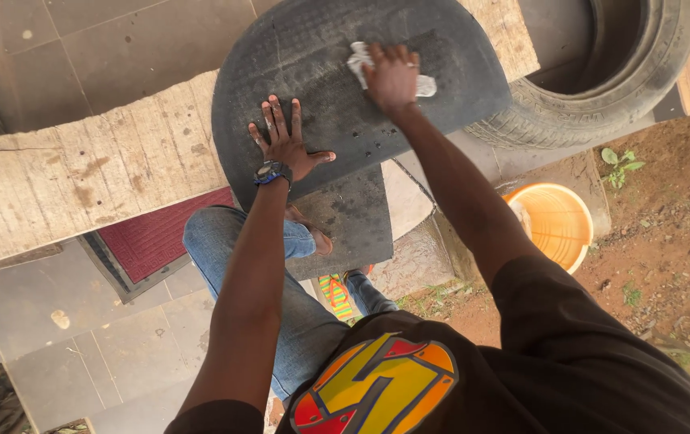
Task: The person wipes a rubber mat with a cloth, rinses the cloth in a bucket of water, and then continues wiping the mat and other similar items.
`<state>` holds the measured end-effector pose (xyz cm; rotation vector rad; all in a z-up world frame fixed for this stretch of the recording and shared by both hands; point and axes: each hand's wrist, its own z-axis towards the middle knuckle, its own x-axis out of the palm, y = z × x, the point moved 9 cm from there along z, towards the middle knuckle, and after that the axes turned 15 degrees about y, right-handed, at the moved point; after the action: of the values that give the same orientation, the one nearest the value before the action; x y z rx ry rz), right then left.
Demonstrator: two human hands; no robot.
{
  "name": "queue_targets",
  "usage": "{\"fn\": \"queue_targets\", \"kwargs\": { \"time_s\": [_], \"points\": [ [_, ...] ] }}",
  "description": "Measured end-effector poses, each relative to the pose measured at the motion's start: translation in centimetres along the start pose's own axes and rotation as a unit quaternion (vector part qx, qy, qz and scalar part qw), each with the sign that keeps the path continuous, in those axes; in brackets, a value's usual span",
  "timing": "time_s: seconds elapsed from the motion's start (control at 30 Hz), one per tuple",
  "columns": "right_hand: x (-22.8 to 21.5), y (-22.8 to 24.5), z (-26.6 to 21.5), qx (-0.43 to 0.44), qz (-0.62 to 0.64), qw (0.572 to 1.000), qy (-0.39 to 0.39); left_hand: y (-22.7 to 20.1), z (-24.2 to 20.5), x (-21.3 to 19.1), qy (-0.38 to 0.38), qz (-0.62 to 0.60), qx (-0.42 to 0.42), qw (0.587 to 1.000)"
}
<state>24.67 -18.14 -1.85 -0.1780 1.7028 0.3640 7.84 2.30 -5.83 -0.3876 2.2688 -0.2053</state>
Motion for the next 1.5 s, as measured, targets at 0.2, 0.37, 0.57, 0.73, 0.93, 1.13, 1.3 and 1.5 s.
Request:
{"fn": "queue_targets", "kwargs": {
  "time_s": [0.2, 0.37, 0.57, 0.73, 0.93, 1.13, 1.3, 1.5],
  "points": [
    [-5.0, -10.6, 0.2, 0.129, -0.005, 0.988, -0.089, -0.3, -0.6, -0.4, -0.006, 0.0, 0.004, 1.0],
    [-3.9, -6.5, 0.9, 0.187, 0.109, 0.965, -0.146, -0.5, -0.8, -0.7, -0.006, -0.004, 0.006, 1.0],
    [2.3, 14.3, 0.4, -0.055, 0.173, 0.983, 0.016, -0.4, -0.6, -0.5, 0.018, 0.018, -0.007, 1.0],
    [2.7, 18.6, 0.3, -0.124, 0.17, 0.974, 0.088, -0.1, -0.4, 0.0, 0.031, 0.049, -0.01, 0.998],
    [-0.1, 5.6, 3.8, -0.051, 0.103, 0.993, -0.021, -0.4, -0.6, -0.8, -0.018, -0.003, 0.008, 1.0],
    [-3.7, -12.8, 1.9, 0.162, 0.145, 0.973, -0.073, -0.2, -0.6, -0.4, -0.015, -0.007, 0.011, 1.0],
    [-6.8, -11.7, -1.7, 0.19, 0.189, 0.951, -0.152, -0.2, -0.6, -0.3, -0.023, -0.001, 0.007, 1.0],
    [-3.7, -2.5, 1.9, 0.142, 0.187, 0.958, -0.162, -0.4, -0.9, -0.9, -0.016, 0.0, 0.004, 1.0]
  ]
}}
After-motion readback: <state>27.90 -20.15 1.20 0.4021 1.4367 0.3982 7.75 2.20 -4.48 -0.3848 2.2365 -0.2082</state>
